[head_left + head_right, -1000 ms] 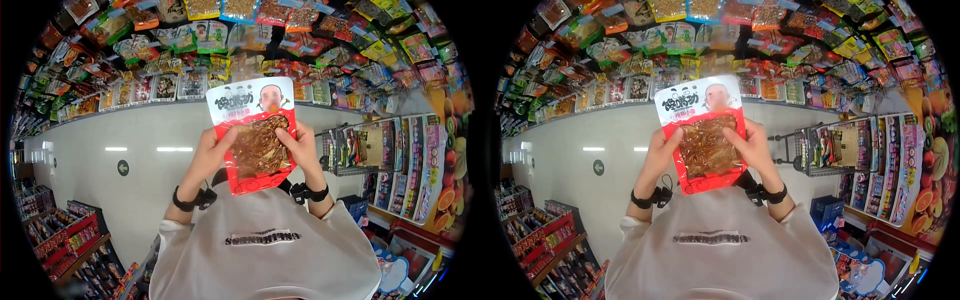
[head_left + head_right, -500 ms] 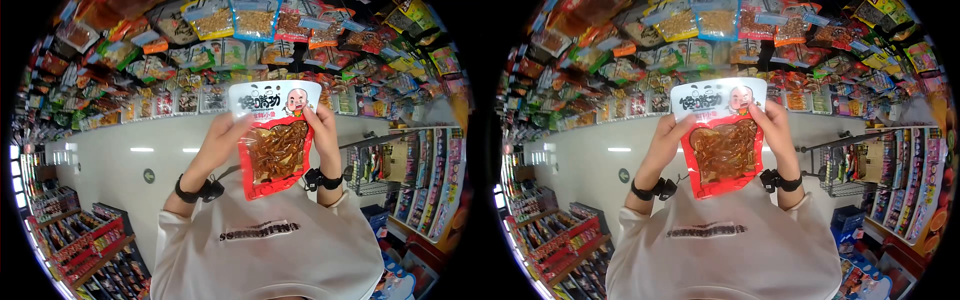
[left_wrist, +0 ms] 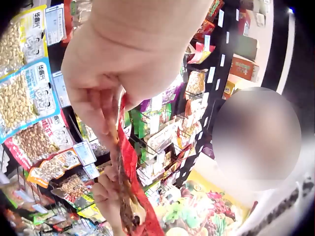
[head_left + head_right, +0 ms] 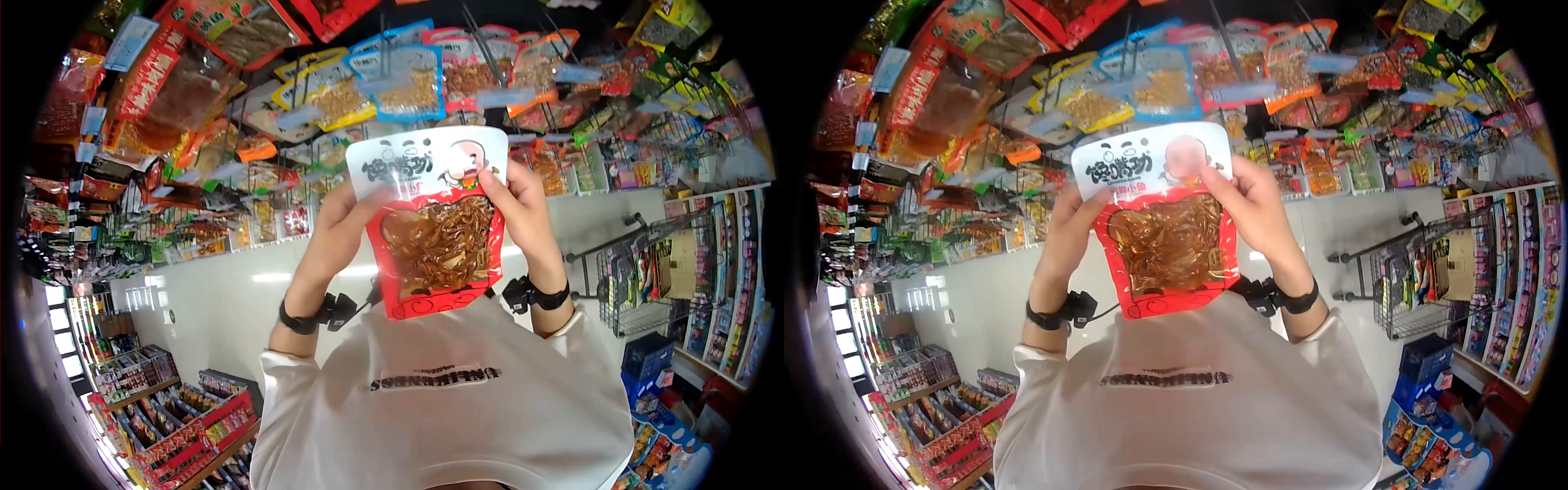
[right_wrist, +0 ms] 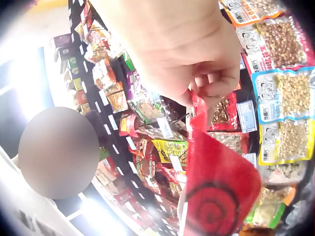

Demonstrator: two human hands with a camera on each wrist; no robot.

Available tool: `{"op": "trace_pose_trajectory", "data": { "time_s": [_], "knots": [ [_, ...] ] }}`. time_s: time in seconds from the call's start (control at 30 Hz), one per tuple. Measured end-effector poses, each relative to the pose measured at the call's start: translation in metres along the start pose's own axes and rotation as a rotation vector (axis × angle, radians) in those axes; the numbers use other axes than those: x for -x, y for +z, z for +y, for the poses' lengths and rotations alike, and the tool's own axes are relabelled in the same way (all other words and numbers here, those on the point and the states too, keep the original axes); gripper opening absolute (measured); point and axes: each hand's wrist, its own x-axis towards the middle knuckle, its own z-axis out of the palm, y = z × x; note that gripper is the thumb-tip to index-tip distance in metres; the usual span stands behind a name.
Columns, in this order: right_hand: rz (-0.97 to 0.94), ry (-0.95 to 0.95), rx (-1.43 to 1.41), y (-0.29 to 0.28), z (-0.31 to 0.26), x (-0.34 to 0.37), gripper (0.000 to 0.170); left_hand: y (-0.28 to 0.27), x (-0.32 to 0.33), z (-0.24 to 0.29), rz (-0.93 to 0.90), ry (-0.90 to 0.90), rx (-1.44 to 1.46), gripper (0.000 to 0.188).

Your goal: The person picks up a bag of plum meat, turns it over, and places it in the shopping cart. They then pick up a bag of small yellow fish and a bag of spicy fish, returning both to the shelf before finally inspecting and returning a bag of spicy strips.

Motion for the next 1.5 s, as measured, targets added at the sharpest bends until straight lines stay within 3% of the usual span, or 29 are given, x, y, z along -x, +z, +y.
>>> {"op": "trace_pose_trajectory", "data": {
  "time_s": [0.2, 0.33, 0.37, 0.47, 0.5, 0.63, 0.93, 1.3, 1.4, 1.5],
  "knots": [
    [-0.028, -0.104, 0.057, 0.014, -0.016, -0.036, 0.026, -0.036, -0.030, 0.011, -0.036, 0.051, -0.093, 0.023],
    [-0.061, -0.227, 0.117, 0.038, -0.053, -0.070, 0.028, -0.054, -0.048, 0.043, 0.013, 0.219, -0.055, 0.022],
    [-0.064, -0.259, 0.139, 0.043, -0.060, -0.078, 0.028, -0.063, -0.054, 0.049, 0.046, 0.195, -0.021, 0.023],
    [-0.071, -0.369, 0.268, 0.057, -0.080, -0.107, 0.029, -0.072, -0.076, 0.077, 0.125, 0.405, 0.078, 0.025],
    [-0.053, -0.304, 0.249, 0.059, -0.079, -0.118, 0.030, -0.078, -0.085, 0.081, 0.138, 0.446, 0.108, 0.027],
    [0.057, -0.422, 0.061, 0.089, -0.099, -0.153, 0.027, -0.087, -0.117, 0.105, 0.190, 0.525, 0.066, 0.028],
    [0.105, -0.528, 0.127, 0.099, -0.124, -0.205, 0.021, -0.085, -0.165, 0.147, 0.421, 0.762, -0.155, 0.025],
    [0.124, -0.635, 0.240, 0.096, -0.139, -0.220, 0.019, -0.078, -0.170, 0.168, 0.518, 0.824, -0.204, 0.029],
    [0.112, -0.659, 0.201, 0.097, -0.141, -0.219, 0.019, -0.073, -0.164, 0.169, 0.473, 0.756, -0.091, 0.029],
    [0.114, -0.651, 0.199, 0.095, -0.143, -0.224, 0.019, -0.076, -0.174, 0.169, 0.499, 0.833, -0.129, 0.026]
  ]
}}
